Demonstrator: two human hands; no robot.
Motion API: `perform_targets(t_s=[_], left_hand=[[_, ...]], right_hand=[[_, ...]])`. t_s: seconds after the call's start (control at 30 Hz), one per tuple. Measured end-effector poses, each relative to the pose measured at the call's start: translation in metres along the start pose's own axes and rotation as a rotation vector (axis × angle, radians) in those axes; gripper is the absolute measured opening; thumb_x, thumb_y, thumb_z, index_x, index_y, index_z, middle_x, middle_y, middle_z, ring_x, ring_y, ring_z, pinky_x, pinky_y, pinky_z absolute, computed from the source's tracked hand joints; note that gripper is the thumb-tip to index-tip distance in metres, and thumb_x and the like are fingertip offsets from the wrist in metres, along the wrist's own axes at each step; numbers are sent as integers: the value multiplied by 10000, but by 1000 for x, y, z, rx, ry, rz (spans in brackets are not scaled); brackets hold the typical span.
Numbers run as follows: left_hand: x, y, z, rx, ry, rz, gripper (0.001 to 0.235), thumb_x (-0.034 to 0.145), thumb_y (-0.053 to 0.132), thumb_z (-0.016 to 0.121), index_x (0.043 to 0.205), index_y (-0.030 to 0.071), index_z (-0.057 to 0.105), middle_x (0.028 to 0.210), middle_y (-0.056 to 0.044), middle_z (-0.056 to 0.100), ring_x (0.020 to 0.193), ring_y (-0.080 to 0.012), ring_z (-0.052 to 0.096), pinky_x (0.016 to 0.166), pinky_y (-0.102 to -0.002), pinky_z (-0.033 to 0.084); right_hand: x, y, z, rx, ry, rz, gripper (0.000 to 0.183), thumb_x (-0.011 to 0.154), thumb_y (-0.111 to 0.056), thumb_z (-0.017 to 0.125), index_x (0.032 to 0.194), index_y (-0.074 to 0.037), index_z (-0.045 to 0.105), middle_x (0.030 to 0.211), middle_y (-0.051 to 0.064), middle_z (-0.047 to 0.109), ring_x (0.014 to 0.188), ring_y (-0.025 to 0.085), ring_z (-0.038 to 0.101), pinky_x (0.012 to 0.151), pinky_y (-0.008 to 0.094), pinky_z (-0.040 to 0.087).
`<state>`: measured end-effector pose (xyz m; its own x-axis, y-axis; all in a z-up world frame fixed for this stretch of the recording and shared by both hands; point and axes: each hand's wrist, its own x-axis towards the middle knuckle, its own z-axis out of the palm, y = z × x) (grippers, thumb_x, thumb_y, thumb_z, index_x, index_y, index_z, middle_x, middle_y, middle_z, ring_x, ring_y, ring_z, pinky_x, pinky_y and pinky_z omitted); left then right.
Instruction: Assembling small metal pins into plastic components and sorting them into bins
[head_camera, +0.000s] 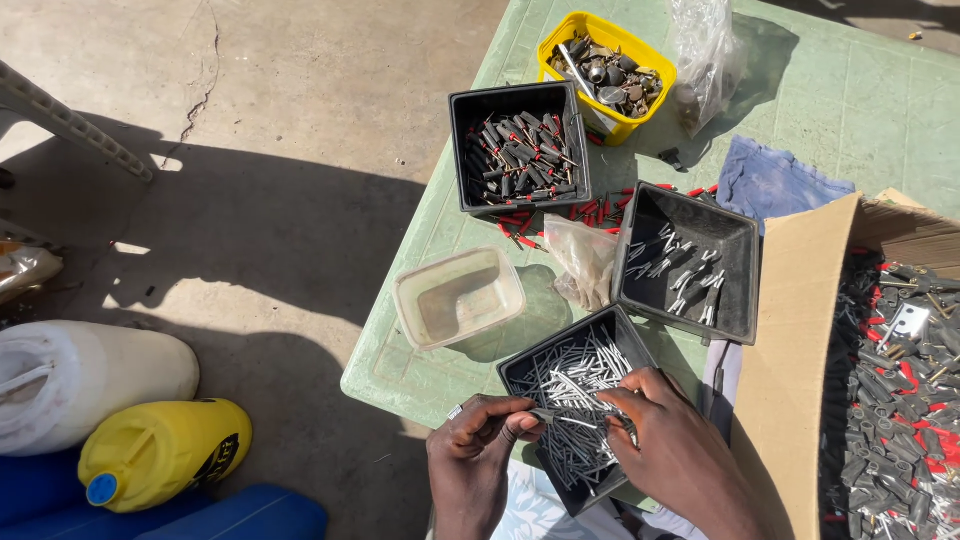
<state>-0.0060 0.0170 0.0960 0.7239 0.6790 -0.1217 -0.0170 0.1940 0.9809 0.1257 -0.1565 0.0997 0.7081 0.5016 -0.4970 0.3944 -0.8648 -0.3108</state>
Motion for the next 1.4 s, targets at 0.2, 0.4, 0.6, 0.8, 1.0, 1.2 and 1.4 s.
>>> perform_targets(t_s=[0.2,0.4,0.6,0.8,1.0,1.2,1.4], left_hand=[[-1,11,-2,233,-5,123,101,868,107,776,887,24,829,755,-52,787,662,-142,822,627,-249,650],[-3,9,-2,164,-26,165,126,875,115,778,913,0,813,797,-77,775,686,-160,813,643,-252,662],[-4,7,0,172,-14,118,139,866,144,791,878,10,826,762,-67,763,640,-149,791,614,-235,628],[-3,-1,6,-15,24,34,121,838,47,797,900,-54,821,799,-143,768,646,-251,815,649,-289,661],[-6,6,9,13,12,-11,152,821,85,827,898,-46,836,774,-126,754,644,-231,814,637,-271,639],[-12,6,20,-95,-9,14,98,822,-7,811,875,-90,813,766,-150,738,672,-252,782,652,-300,644],[-13,14,19,4,-52,100,50,845,7,799,871,-32,817,768,-119,760,658,-198,769,621,-272,645]], right_hand=[[15,-2,34,46,315,-168,395,768,-179,800,1157,-195,738,1136,-32,614,1155,199,563,893,408,556],[15,-13,38,126,313,-188,429,670,59,746,1015,-185,671,1045,-43,647,1049,246,523,798,431,530],[1,-12,14,382,506,-184,130,935,-252,661,935,-148,739,1058,-62,771,1025,193,625,871,364,508],[-23,-7,-1,524,397,118,252,918,-387,659,987,-182,788,1005,-91,845,873,103,765,744,313,539],[-62,-32,-21,481,826,-403,84,904,-73,707,928,-92,786,884,5,749,766,116,681,721,263,534],[-62,-24,-14,263,857,-511,88,900,-87,711,965,-91,771,921,24,724,836,193,652,754,328,546],[-66,-27,-17,305,864,-537,65,893,-71,709,920,-81,768,883,21,714,792,188,641,724,317,537]])
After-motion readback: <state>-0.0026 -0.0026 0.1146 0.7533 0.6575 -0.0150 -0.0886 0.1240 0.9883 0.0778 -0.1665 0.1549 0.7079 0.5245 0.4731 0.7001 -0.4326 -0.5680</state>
